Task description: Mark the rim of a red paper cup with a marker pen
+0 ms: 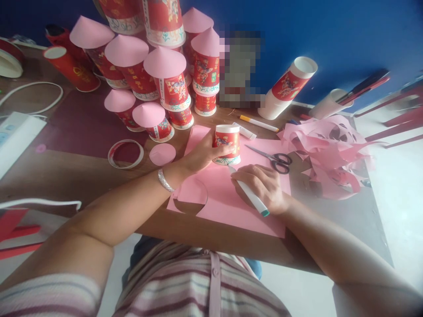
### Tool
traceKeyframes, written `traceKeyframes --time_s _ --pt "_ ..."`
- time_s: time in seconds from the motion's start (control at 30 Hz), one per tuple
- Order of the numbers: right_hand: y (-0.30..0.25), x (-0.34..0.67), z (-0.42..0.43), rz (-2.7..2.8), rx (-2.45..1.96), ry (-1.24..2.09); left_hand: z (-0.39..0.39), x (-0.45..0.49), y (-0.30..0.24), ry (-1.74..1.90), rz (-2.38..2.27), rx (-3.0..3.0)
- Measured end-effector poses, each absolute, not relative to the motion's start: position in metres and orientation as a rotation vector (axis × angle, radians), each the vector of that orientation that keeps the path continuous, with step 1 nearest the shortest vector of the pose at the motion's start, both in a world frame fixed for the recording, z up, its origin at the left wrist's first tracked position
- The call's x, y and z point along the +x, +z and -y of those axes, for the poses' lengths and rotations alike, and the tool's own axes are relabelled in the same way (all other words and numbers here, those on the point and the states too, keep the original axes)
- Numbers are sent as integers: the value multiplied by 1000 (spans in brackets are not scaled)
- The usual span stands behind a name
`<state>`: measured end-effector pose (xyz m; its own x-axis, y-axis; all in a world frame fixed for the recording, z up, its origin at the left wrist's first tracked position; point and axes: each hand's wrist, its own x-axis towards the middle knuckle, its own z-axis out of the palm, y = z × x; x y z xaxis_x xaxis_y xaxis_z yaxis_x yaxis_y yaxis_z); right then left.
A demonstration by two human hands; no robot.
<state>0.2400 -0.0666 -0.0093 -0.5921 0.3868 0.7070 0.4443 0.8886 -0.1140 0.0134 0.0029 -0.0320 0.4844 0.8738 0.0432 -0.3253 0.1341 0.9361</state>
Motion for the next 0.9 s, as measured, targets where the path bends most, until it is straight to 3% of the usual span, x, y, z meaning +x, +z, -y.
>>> traceKeyframes --time_s 0.9 --pt "-9 237 64 2232 -642 62 -3 11 -36 953 -669 1164"
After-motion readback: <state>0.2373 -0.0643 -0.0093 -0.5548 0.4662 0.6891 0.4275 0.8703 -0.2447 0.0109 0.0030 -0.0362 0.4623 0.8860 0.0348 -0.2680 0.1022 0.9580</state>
